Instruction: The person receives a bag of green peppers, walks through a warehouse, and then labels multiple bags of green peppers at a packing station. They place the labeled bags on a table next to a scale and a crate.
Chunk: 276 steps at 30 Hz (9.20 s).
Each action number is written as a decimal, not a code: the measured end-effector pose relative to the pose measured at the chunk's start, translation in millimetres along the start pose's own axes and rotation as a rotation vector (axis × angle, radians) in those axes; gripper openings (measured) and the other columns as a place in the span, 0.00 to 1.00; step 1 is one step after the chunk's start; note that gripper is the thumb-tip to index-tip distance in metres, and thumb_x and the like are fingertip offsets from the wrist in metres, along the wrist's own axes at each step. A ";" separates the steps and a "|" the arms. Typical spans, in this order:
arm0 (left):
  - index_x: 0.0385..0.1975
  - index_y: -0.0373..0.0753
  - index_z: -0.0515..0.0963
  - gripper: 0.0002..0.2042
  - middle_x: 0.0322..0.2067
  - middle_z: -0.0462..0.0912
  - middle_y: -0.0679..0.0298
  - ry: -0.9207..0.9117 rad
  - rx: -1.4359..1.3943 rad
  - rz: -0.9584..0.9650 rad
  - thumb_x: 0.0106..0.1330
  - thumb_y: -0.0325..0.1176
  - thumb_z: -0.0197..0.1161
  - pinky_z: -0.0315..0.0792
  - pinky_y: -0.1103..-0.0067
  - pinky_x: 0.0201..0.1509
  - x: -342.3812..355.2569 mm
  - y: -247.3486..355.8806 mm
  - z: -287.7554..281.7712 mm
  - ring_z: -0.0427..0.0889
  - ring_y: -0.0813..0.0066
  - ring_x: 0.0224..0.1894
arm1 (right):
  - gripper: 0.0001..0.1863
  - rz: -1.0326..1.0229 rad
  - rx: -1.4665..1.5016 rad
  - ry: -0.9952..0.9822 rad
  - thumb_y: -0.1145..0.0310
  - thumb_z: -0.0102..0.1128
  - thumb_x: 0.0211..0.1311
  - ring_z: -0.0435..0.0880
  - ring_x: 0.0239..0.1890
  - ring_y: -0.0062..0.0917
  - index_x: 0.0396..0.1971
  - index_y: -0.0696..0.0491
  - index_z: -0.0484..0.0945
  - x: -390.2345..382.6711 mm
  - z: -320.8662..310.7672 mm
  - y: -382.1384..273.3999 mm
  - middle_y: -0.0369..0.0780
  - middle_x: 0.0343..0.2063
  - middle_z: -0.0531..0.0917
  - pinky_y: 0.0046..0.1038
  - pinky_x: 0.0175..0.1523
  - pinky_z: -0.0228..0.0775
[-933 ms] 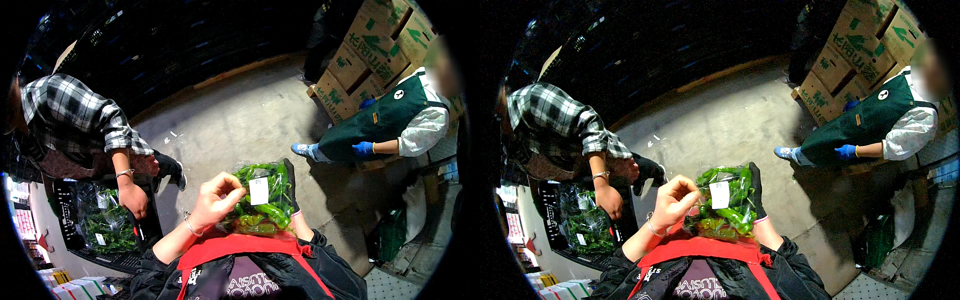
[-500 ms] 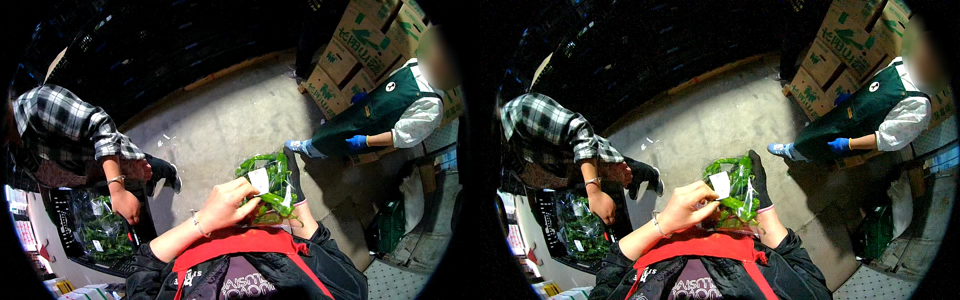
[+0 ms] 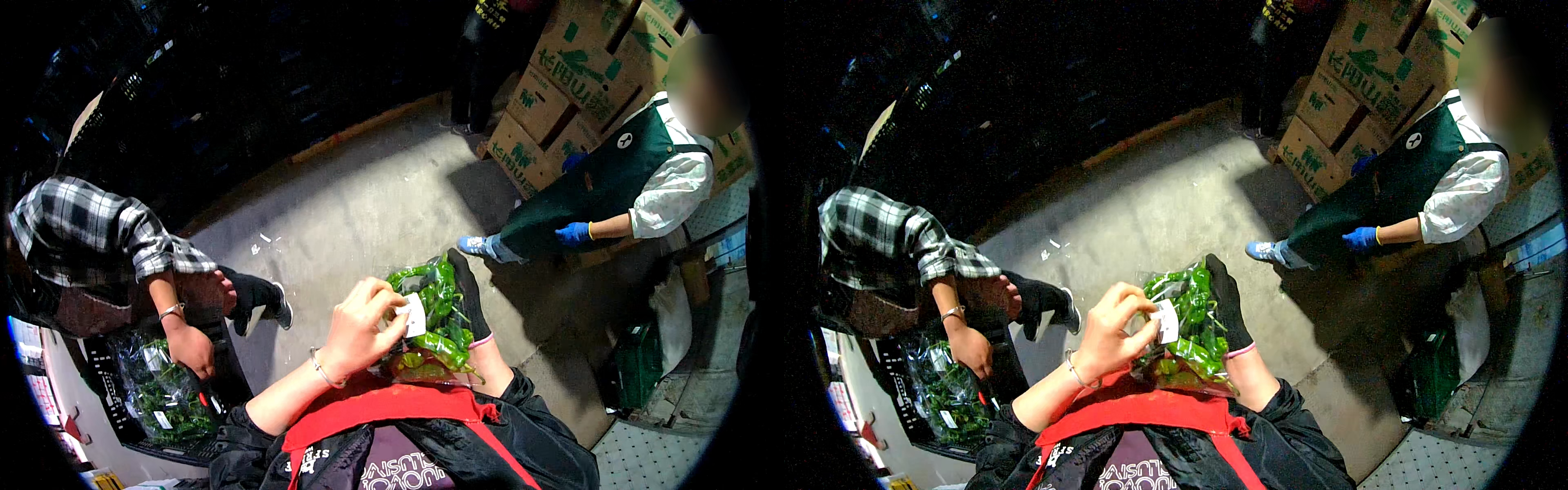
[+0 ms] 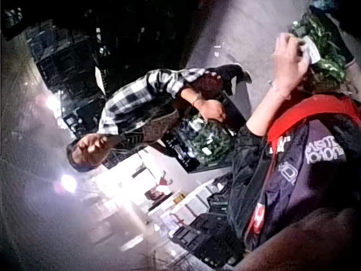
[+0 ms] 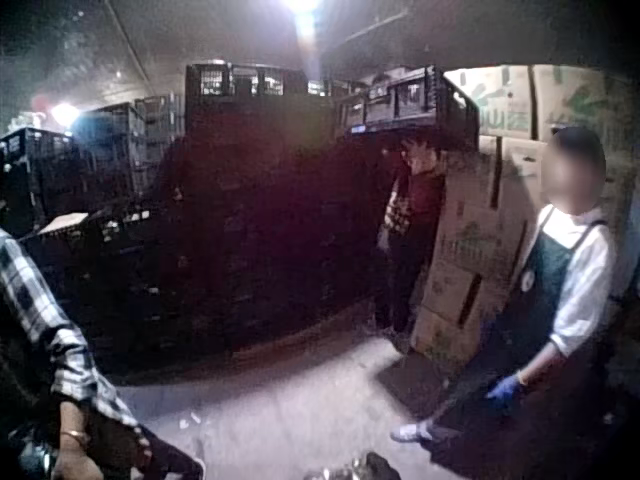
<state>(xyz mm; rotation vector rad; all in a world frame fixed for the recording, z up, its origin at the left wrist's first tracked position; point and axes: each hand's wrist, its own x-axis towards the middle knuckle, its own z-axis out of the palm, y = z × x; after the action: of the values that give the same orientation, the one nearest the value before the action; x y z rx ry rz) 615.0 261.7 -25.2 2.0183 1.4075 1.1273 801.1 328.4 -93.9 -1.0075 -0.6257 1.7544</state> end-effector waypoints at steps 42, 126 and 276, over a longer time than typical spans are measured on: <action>0.24 0.33 0.74 0.06 0.33 0.74 0.63 -0.472 -0.602 -0.089 0.60 0.29 0.59 0.66 0.80 0.42 73.2 22.0 -6.3 0.71 0.76 0.37 | 0.33 -0.286 -0.340 -0.528 0.50 0.61 0.55 0.65 0.62 0.30 0.57 0.56 0.68 -39.0 -51.5 -122.0 0.43 0.60 0.68 0.34 0.65 0.56; 0.26 0.34 0.77 0.05 0.35 0.75 0.67 0.671 -0.333 -0.668 0.57 0.28 0.63 0.66 0.81 0.43 -371.6 393.3 227.3 0.72 0.78 0.38 | 0.08 -0.392 -0.981 -1.614 0.72 0.66 0.50 0.77 0.21 0.24 0.29 0.57 0.80 -388.5 -165.2 -78.8 0.40 0.23 0.78 0.23 0.28 0.68; 0.35 0.36 0.72 0.06 0.41 0.70 0.60 0.067 0.105 -0.517 0.64 0.31 0.53 0.61 0.69 0.56 -939.7 -51.3 -805.4 0.67 0.64 0.49 | 0.29 0.864 -1.129 -1.469 0.48 0.48 0.65 0.77 0.49 0.28 0.61 0.46 0.64 -384.9 802.6 692.6 0.43 0.51 0.76 0.31 0.50 0.71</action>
<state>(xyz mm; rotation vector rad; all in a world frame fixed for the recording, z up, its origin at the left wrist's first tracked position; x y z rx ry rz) -211.7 -657.5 50.8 1.5478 1.9095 0.9083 -156.7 -266.9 -79.6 -0.4039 -2.5956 2.8483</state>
